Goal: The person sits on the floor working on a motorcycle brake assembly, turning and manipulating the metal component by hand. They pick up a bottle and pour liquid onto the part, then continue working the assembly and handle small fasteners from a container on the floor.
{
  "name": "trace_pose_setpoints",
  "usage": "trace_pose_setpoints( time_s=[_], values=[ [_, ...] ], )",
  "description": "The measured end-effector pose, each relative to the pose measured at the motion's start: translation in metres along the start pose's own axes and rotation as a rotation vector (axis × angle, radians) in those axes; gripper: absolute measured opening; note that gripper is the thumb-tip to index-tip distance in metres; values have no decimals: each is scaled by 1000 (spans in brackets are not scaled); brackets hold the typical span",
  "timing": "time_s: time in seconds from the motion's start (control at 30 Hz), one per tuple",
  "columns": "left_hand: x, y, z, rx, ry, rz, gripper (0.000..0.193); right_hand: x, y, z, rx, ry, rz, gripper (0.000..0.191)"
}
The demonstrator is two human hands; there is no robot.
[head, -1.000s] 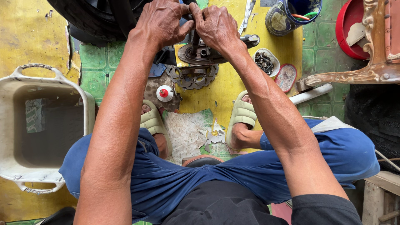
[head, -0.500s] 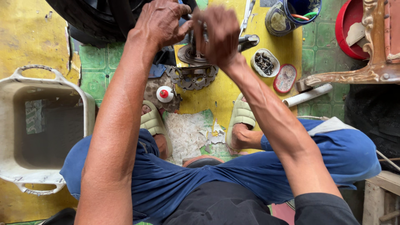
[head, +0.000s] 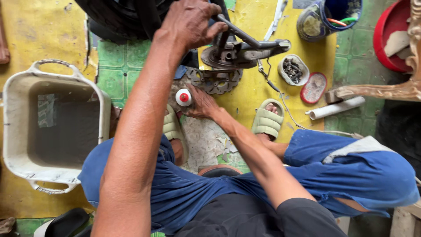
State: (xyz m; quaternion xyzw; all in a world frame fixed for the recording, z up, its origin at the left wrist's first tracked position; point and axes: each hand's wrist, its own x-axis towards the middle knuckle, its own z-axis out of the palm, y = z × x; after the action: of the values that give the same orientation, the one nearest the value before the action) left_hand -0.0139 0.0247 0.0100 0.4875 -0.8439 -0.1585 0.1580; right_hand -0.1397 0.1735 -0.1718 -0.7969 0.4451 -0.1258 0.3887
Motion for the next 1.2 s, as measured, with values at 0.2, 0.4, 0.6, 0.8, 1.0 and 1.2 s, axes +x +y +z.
trace_pose_setpoints(
  time_s=[0.2, 0.4, 0.6, 0.8, 1.0, 1.2],
  values=[
    [-1, -2, 5, 21, 154, 59, 39, 4, -10, 14, 173, 124, -27, 83],
    [-1, -1, 5, 25, 170, 75, 38, -16, -1, 6, 413, 204, 192, 69],
    [-1, 0, 0, 1, 47, 11, 41, -30, 8, -10, 686, 229, 363, 64],
    [0, 0, 4, 53, 79, 32, 44, -40, 12, -19, 1012, 16, 543, 52],
    [0, -4, 9, 76, 100, 57, 45, -41, 12, -21, 1178, -31, 534, 47],
    [1, -6, 8, 79, 82, 52, 45, -40, 12, -25, 1272, -38, 519, 41]
  ],
)
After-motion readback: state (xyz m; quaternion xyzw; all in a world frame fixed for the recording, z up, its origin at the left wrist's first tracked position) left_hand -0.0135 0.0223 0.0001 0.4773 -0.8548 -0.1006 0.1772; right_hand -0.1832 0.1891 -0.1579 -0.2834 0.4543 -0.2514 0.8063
